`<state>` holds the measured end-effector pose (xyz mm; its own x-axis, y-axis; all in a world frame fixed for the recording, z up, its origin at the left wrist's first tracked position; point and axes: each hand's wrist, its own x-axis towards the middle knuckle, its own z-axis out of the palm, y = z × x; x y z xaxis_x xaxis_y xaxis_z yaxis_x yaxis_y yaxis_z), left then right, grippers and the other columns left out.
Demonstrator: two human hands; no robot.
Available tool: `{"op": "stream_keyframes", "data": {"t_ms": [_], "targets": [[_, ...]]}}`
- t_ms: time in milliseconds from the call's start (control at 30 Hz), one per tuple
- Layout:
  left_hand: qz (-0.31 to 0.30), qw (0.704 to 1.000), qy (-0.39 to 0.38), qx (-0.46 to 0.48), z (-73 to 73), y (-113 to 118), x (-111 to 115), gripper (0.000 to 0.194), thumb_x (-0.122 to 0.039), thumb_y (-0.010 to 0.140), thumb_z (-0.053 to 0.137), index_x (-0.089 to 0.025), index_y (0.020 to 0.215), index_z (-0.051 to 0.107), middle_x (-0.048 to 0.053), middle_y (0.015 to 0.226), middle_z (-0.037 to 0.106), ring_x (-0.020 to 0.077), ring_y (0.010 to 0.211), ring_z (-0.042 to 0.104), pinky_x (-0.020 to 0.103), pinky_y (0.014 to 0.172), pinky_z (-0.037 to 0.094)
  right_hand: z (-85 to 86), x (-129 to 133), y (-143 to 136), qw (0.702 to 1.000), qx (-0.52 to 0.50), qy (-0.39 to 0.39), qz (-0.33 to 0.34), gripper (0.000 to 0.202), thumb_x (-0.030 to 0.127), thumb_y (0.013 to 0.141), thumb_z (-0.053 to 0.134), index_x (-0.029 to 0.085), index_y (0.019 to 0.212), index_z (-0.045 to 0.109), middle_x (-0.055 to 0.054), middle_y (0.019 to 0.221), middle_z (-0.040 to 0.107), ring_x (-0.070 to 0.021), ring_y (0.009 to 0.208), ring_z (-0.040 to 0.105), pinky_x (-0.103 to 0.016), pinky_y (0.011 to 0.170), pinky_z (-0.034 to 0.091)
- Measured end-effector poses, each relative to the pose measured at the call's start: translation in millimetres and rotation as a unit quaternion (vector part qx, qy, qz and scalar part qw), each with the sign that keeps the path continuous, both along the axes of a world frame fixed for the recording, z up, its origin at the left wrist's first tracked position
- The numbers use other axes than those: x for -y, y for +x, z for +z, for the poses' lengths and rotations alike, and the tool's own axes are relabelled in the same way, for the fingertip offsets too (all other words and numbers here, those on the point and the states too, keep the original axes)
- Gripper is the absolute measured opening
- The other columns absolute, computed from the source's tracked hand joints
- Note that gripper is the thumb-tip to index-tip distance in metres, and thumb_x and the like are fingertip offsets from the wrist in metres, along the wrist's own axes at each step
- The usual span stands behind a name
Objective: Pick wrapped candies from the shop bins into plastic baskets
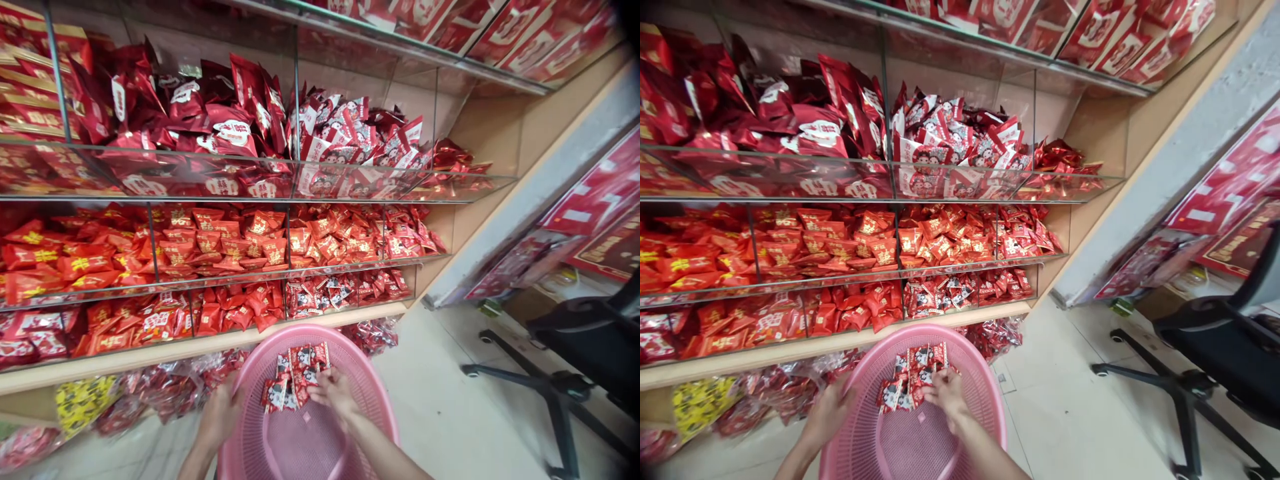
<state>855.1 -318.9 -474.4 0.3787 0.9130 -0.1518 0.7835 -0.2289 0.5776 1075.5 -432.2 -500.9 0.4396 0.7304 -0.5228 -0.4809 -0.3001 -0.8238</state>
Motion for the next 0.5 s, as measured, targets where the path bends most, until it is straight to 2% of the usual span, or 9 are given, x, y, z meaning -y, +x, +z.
{"op": "stream_keyframes", "data": {"t_ms": [67,133,233,300,367,433,500], "targets": [[-0.031,0.999,-0.001,0.026,-2.9,-8,-5,0.037,-0.032,0.080,0.035,-0.017,0.108,0.056,0.006,0.094,0.067,0.0205,0.093,0.061,0.028,0.081,0.046,-6.3,-4,-5,0.998,0.041,-0.021,0.036,0.038,0.046,0.065,0.062,0.020,0.077,0.037,0.006,0.061,0.054,-0.0119,0.053,0.062,-0.021,0.050,0.049],[-0.051,0.997,-0.001,0.058,-7.0,-15,-10,0.037,-0.032,0.079,0.036,-0.016,0.106,0.056,0.006,0.098,0.066,0.0205,0.094,0.060,0.029,0.083,0.045,-11.5,-5,-8,0.985,0.144,-0.054,0.078,0.033,0.042,0.068,0.059,0.021,0.082,0.037,0.007,0.057,0.052,-0.0094,0.039,0.054,-0.018,0.036,0.039],[-0.061,0.994,-0.009,0.090,-13.3,-20,-16,0.038,-0.033,0.078,0.037,-0.015,0.105,0.057,0.006,0.103,0.065,0.0206,0.096,0.058,0.029,0.086,0.045,-6.4,-4,-6,0.932,0.322,-0.082,0.142,0.024,0.038,0.073,0.052,0.021,0.086,0.042,0.005,0.058,0.052,-0.0072,0.029,0.043,-0.018,0.028,0.025],[-0.061,0.994,-0.018,0.084,-15.5,-19,-18,0.039,-0.033,0.078,0.038,-0.014,0.108,0.056,0.006,0.106,0.064,0.0200,0.099,0.057,0.029,0.088,0.044,9.1,-2,2,0.891,0.407,-0.084,0.186,0.017,0.036,0.078,0.046,0.020,0.081,0.047,0.003,0.057,0.054,-0.0080,0.031,0.045,-0.019,0.030,0.024],[-0.048,0.998,-0.022,0.037,-14.3,-13,-21,0.041,-0.032,0.078,0.039,-0.016,0.114,0.052,0.006,0.111,0.062,0.0196,0.103,0.056,0.029,0.089,0.042,31.1,-1,16,0.843,0.490,-0.082,0.207,0.020,0.034,0.081,0.041,0.019,0.073,0.050,0.002,0.052,0.054,-0.0104,0.037,0.050,-0.020,0.036,0.028],[-0.030,0.999,-0.017,-0.024,-9.1,-1,-24,0.044,-0.033,0.080,0.039,-0.018,0.120,0.046,0.007,0.113,0.060,0.0198,0.105,0.055,0.029,0.089,0.041,52.4,-2,35,0.794,0.570,-0.072,0.196,0.024,0.031,0.083,0.038,0.019,0.069,0.052,-0.001,0.053,0.056,-0.0131,0.047,0.055,-0.022,0.045,0.032],[-0.029,0.997,-0.007,-0.069,-1.0,16,-28,0.045,-0.040,0.083,0.035,-0.020,0.122,0.045,0.008,0.109,0.063,0.0208,0.103,0.057,0.029,0.086,0.043,65.5,-3,56,0.755,0.633,-0.080,0.153,0.022,0.029,0.083,0.037,0.020,0.076,0.056,-0.004,0.066,0.062,-0.0159,0.062,0.059,-0.023,0.055,0.037]]}}
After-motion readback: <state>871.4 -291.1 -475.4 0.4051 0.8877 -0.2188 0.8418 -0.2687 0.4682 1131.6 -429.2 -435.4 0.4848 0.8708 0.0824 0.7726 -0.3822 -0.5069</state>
